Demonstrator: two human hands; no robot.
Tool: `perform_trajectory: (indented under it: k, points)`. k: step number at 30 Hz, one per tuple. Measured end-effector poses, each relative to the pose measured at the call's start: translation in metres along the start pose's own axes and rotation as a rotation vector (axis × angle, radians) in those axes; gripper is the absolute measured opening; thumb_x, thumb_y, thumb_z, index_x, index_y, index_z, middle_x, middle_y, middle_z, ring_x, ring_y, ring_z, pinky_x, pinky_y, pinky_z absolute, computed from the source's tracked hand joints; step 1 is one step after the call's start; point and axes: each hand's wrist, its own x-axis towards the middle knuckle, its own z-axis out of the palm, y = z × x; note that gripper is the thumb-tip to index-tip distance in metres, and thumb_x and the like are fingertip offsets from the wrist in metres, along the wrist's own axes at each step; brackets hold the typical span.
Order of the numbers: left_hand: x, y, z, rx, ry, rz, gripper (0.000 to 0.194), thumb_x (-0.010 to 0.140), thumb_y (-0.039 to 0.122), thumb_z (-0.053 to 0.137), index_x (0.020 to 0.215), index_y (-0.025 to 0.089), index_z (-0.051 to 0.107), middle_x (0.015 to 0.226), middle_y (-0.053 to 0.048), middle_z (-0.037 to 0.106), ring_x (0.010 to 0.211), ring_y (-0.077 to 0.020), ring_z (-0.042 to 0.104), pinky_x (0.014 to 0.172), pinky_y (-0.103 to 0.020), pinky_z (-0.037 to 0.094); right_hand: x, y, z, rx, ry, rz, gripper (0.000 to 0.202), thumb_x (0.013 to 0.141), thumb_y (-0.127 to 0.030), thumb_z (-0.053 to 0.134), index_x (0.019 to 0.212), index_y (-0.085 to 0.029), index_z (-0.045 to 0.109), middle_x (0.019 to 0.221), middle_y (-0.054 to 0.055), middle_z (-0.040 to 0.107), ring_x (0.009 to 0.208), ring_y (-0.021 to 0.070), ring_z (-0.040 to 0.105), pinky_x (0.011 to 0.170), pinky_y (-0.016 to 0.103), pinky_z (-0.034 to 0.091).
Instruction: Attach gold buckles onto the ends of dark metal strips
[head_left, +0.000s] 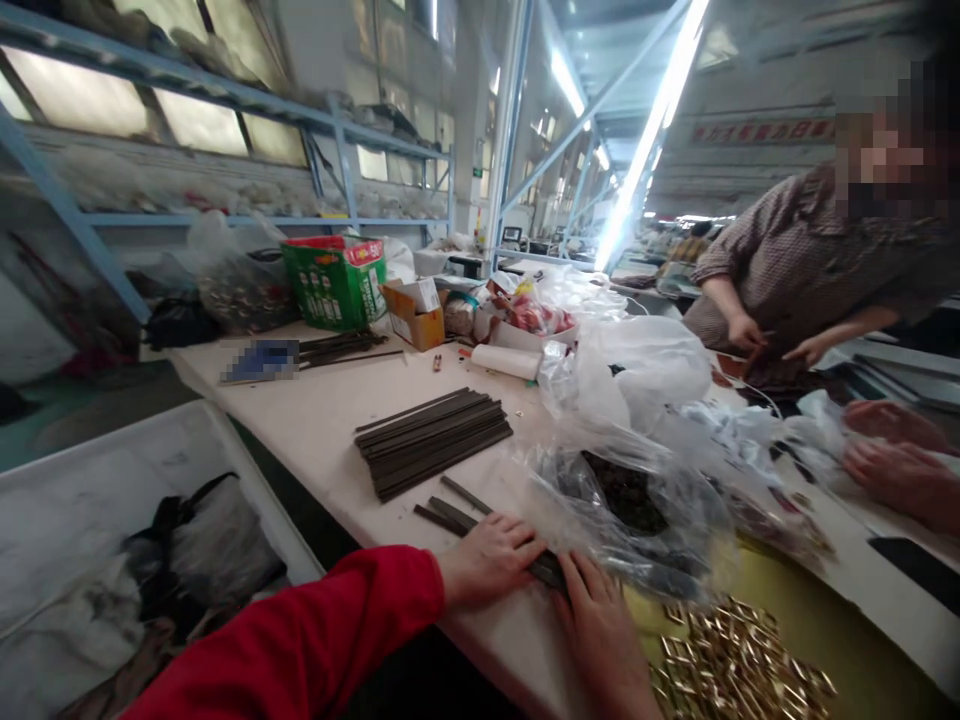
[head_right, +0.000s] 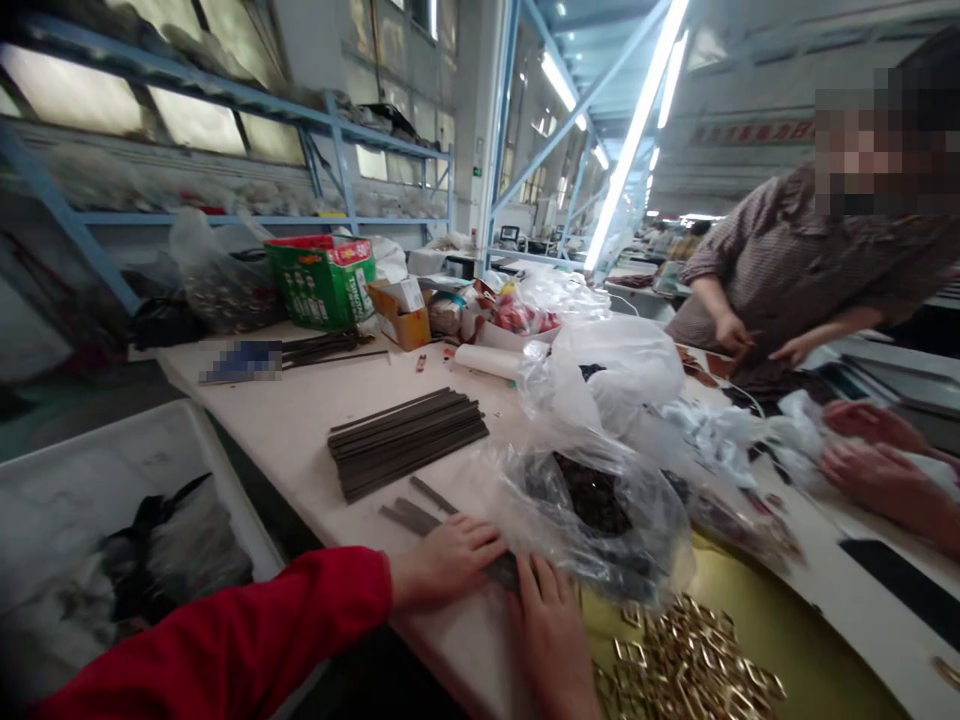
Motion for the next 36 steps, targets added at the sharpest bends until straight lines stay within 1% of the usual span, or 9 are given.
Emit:
perform_trajectory:
  k: [3, 5, 7, 9, 12, 17, 23, 29, 36]
  points:
    - [0.002, -0.014, -0.010, -0.041, -0.034, -0.026, 0.048, 0.077, 0.046, 0.056, 0.116, 0.018, 0.051, 0.108, -0.010, 0.058, 0.101, -0.0237, 0.053, 0.089, -0.033, 0.039, -0.004, 0.006, 0.014, -0.043, 0.044, -0.037, 0.037, 0.088, -0.039, 0.037, 0.112, -0.020, 0.056, 0.108, 0.012, 0.062, 0.095, 0.0284, 0.057, 0.079, 0.042, 0.045]
    - [0.006, -0.038, -0.026, -0.025, -0.039, -0.205, 0.041, 0.078, 0.048, 0.056, 0.108, 0.020, 0.056, 0.105, -0.008, 0.059, 0.097, -0.0217, 0.055, 0.087, -0.029, 0.041, -0.004, 0.006, 0.014, -0.067, 0.085, -0.049, 0.042, 0.087, -0.045, 0.036, 0.115, -0.019, 0.054, 0.109, 0.013, 0.061, 0.096, 0.0293, 0.057, 0.078, 0.042, 0.045]
    - [0.012, -0.070, -0.041, 0.049, 0.006, -0.400, 0.028, 0.087, 0.034, 0.045, 0.104, 0.016, 0.058, 0.105, -0.012, 0.057, 0.097, -0.0230, 0.054, 0.087, -0.033, 0.042, -0.002, 0.003, 0.009, -0.077, 0.110, -0.046, 0.049, 0.086, -0.049, 0.036, 0.119, -0.016, 0.050, 0.112, 0.015, 0.060, 0.098, 0.0303, 0.056, 0.080, 0.043, 0.044]
    - [0.017, -0.100, -0.049, 0.128, 0.027, -0.546, 0.024, 0.088, 0.019, 0.039, 0.100, 0.008, 0.057, 0.104, -0.019, 0.055, 0.096, -0.0263, 0.054, 0.083, -0.039, 0.043, 0.000, -0.002, 0.002, -0.084, 0.117, -0.029, 0.052, 0.085, -0.050, 0.036, 0.121, -0.013, 0.047, 0.113, 0.016, 0.059, 0.100, 0.0311, 0.055, 0.082, 0.044, 0.043]
    - [0.020, -0.125, -0.047, 0.213, 0.006, -0.655, 0.020, 0.085, 0.012, 0.040, 0.092, 0.005, 0.058, 0.100, -0.019, 0.055, 0.090, -0.0256, 0.057, 0.076, -0.039, 0.046, 0.000, -0.007, -0.009, -0.094, 0.138, -0.018, 0.051, 0.086, -0.048, 0.036, 0.120, -0.011, 0.046, 0.111, 0.017, 0.059, 0.099, 0.0315, 0.055, 0.082, 0.045, 0.042]
    - [0.021, -0.123, -0.037, 0.307, -0.025, -0.701, 0.017, 0.088, 0.021, 0.046, 0.092, 0.009, 0.058, 0.098, -0.009, 0.058, 0.087, -0.0186, 0.058, 0.075, -0.037, 0.048, -0.011, -0.011, -0.031, -0.069, 0.141, -0.015, 0.048, 0.087, -0.045, 0.038, 0.123, -0.013, 0.043, 0.114, 0.016, 0.058, 0.102, 0.0301, 0.053, 0.085, 0.044, 0.041]
    - [0.014, -0.116, -0.049, 0.367, -0.031, -0.687, 0.024, 0.088, 0.028, 0.049, 0.101, 0.010, 0.055, 0.102, -0.009, 0.057, 0.091, -0.0189, 0.057, 0.079, -0.038, 0.048, -0.023, -0.021, -0.060, -0.002, 0.106, 0.061, 0.044, 0.086, -0.039, 0.044, 0.124, -0.016, 0.043, 0.119, 0.013, 0.056, 0.107, 0.0276, 0.051, 0.089, 0.043, 0.040]
    - [0.009, -0.108, -0.045, 0.376, -0.080, -0.712, 0.023, 0.087, 0.030, 0.051, 0.099, 0.012, 0.057, 0.098, -0.006, 0.059, 0.086, -0.0166, 0.059, 0.075, -0.036, 0.050, -0.029, -0.031, -0.071, 0.043, 0.137, 0.006, 0.038, 0.084, -0.034, 0.049, 0.118, -0.018, 0.049, 0.114, 0.011, 0.059, 0.101, 0.0253, 0.056, 0.086, 0.040, 0.042]
    - [0.006, -0.109, -0.051, 0.391, -0.009, -0.769, 0.026, 0.087, 0.032, 0.050, 0.103, 0.011, 0.055, 0.098, -0.006, 0.059, 0.087, -0.0174, 0.059, 0.077, -0.037, 0.049, -0.040, -0.029, -0.083, 0.123, 0.109, 0.070, 0.035, 0.082, -0.026, 0.051, 0.117, -0.020, 0.050, 0.112, 0.008, 0.061, 0.101, 0.0246, 0.056, 0.087, 0.040, 0.044]
